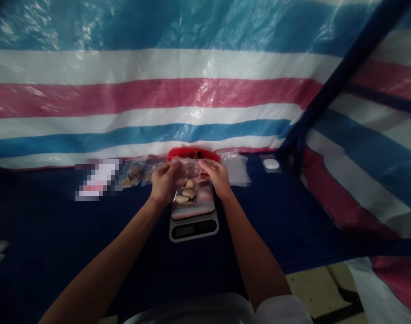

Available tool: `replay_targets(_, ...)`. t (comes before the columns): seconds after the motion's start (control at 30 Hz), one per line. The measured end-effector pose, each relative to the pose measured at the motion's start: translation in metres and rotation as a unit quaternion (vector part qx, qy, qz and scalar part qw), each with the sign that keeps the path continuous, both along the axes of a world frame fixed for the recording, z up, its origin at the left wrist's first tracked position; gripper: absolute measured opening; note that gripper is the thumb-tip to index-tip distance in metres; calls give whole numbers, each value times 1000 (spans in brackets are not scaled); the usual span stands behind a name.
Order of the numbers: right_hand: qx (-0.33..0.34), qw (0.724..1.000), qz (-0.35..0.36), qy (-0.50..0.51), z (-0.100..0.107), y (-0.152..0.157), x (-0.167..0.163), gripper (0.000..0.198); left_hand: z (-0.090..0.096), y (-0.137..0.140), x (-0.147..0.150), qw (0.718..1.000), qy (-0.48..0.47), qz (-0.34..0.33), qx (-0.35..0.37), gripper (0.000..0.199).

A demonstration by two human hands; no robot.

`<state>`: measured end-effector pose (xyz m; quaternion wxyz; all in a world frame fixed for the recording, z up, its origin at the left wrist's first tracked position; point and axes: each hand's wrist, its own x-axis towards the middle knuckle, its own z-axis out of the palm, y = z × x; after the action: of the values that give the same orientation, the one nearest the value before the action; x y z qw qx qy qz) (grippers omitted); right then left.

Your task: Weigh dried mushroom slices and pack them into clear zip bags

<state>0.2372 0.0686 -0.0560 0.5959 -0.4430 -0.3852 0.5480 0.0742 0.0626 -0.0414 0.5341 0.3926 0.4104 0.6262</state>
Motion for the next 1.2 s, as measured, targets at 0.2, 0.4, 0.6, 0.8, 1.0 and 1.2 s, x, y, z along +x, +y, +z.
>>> replay_targets(0.2, -9, 1000, -15, -25, -1, -2, 4, 49, -8, -13, 12, 999, 19, 35, -2, 34)
replay_targets(0.4, 15, 999, -34, -37, -1, -5, 2, 52, -8, -6, -1, 999, -33, -10, 6, 39)
replay_targets(0.6, 15, 997, -11, -71, -1, -13, -1, 45, -12, -4, -11, 998, -22, -47, 29, 35)
replay_targets(0.8, 22, 997, -33, -71, -4, -15, 1, 47, -15, -4, -16, 998, -19, -55, 22, 34)
replay_targets(1.0, 16, 998, -41, -53, -9, -14, 2, 44, -14, -1, -21, 997, -51, -52, 21, 36)
replay_targets(1.2, 2, 999, -52, -8, -6, -16, 3, 34, -11, -2, -20, 996, -69, -58, 9, 35)
